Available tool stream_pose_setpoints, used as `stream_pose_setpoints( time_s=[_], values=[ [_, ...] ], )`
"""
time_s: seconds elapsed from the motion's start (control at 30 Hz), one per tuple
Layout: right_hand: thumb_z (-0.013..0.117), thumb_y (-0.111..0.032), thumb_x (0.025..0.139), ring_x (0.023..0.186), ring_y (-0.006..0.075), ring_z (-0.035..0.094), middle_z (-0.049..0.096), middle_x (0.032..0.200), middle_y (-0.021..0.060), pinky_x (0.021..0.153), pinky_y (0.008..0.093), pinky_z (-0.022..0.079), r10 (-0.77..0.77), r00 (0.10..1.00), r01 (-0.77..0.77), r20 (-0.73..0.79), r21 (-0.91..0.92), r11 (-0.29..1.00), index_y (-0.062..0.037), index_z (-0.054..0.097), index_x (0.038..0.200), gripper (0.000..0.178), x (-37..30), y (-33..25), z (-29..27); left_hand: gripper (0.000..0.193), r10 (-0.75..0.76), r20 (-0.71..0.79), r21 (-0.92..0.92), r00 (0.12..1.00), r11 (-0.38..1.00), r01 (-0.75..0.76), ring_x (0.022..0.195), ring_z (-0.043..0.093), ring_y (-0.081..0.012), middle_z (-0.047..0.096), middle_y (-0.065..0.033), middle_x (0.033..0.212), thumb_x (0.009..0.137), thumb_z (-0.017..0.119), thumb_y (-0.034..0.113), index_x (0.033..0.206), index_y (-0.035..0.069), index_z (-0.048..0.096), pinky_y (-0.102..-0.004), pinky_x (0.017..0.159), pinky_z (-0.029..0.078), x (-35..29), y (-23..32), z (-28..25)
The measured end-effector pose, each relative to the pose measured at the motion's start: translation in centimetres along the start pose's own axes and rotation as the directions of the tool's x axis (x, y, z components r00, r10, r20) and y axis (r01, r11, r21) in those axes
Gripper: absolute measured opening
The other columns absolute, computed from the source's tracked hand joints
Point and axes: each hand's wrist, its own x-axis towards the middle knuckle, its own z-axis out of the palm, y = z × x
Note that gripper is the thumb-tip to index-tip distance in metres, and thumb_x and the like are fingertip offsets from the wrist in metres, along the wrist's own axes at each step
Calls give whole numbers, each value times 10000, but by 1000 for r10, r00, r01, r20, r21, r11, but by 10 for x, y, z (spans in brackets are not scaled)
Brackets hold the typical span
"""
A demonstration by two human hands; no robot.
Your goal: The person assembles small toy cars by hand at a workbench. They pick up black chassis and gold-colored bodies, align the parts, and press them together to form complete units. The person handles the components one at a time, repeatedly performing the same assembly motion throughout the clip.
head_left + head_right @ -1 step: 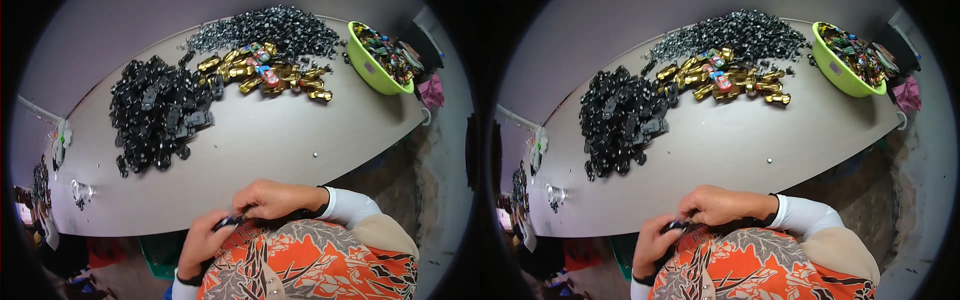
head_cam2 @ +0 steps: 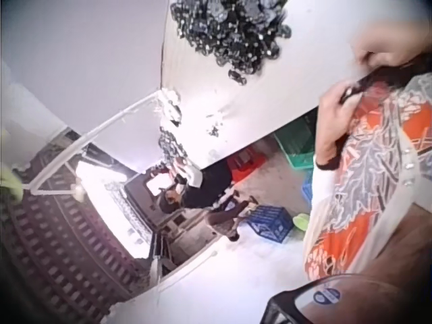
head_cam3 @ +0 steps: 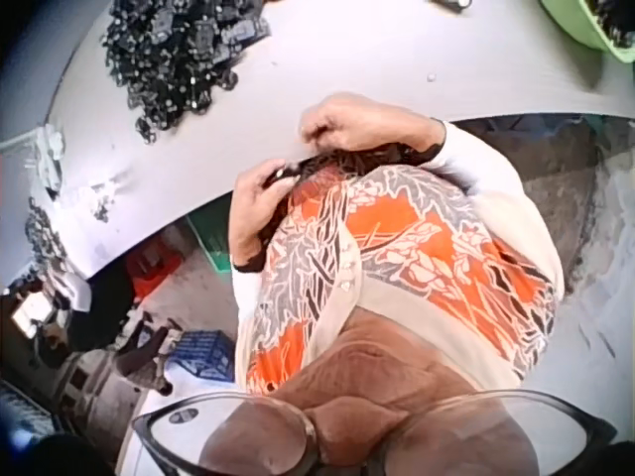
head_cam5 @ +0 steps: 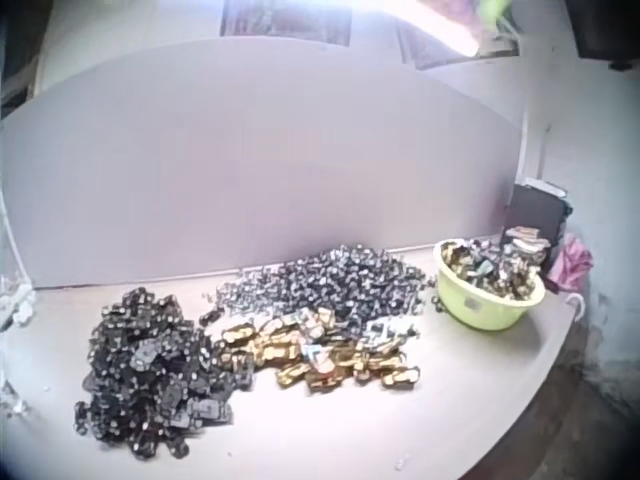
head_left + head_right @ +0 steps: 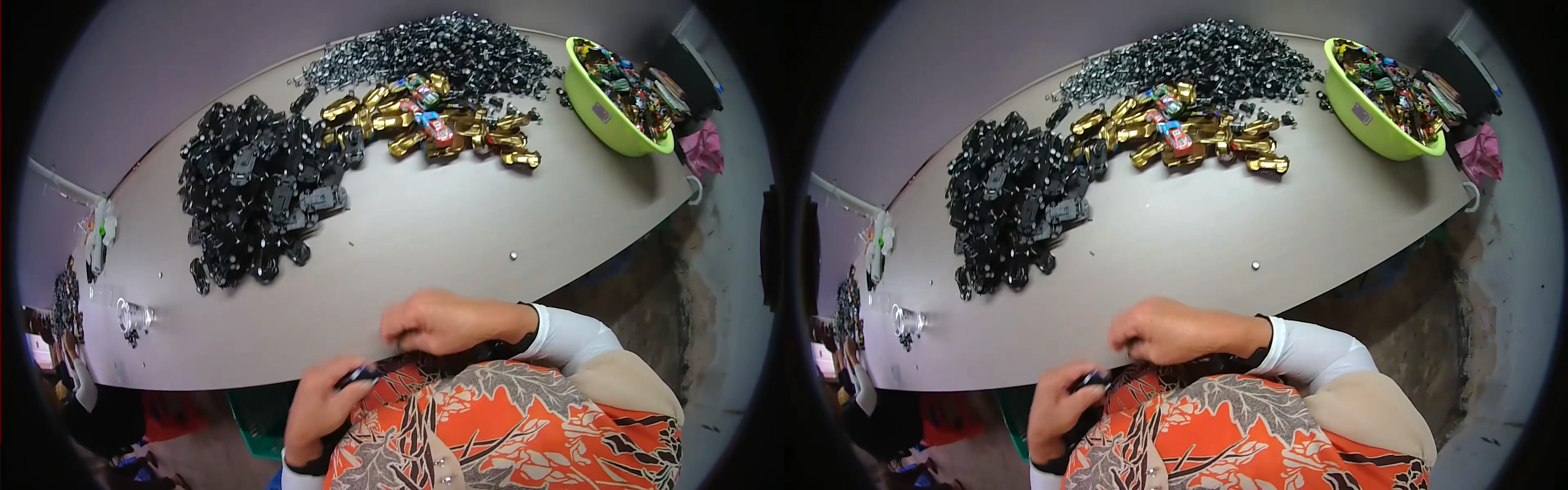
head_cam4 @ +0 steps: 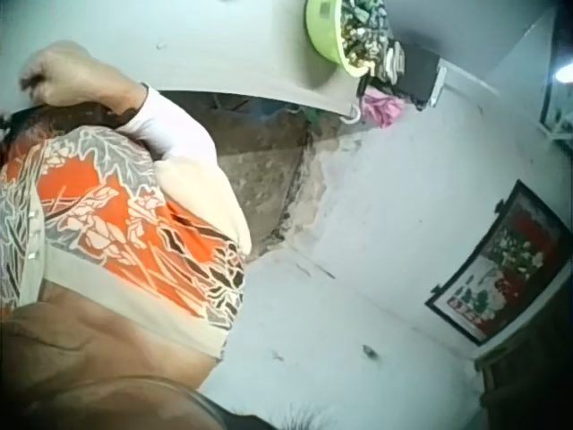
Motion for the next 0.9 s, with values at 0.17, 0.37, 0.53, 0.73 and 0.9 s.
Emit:
stream_pose_setpoints(
  time_s=[0.17, 0.37, 0.53, 0.73, 0.9],
  values=[
    [545, 54, 670, 702, 273, 561, 549, 777, 117, 603, 340, 452, -148, 896, -78, -419, -476, 876, 0, 602, 833, 181, 16, 27, -80, 378, -144, -246, 260, 959, 943, 209, 750, 654, -187, 671, -164, 823, 662, 682, 49, 1029, -27, 633, -282, 687, 489, -61, -38, -40],
    [596, -53, 728, 714, 332, 590, 585, 777, 136, 655, 425, 471, -311, 686, -368, -658, -682, 632, -35, 600, 824, 98, 48, 36, -144, 295, -11, -551, 157, 834, 981, 116, 761, 629, -150, 674, -121, 823, 720, 636, -23, 1010, -72, 623, -268, 733, 499, -60, -22, -42],
    [641, -146, 710, 746, 329, 592, 600, 790, 135, 647, 413, 450, -64, 742, -571, -668, -679, 461, -43, 596, 859, 186, 69, 57, -152, 218, 335, -487, 422, 807, 899, -118, 724, 641, -196, 665, -139, 826, 752, 637, 9, 965, -34, 631, -279, 662, 487, 5, 14, -43],
    [629, -80, 690, 678, 299, 577, 574, 742, 119, 590, 375, 440, -180, 848, -214, -499, -632, 745, -39, 580, 806, 133, 42, 23, -126, 129, 618, -363, 708, 697, 670, -226, 699, 587, -232, 612, -100, 774, 739, 631, 29, 863, -9, 624, -310, 635, 456, 94, 37, -50],
    [612, -30, 663, 681, 312, 570, 568, 734, 110, 605, 384, 440, 30, 957, -214, -290, -630, 746, -14, 593, 799, 138, 19, 20, -87, 201, 670, -101, 946, 736, 294, -138, 830, 534, -260, 610, -67, 844, 690, 648, 21, 890, 42, 632, -354, 690, 441, 152, 54, -51]
  ],
)
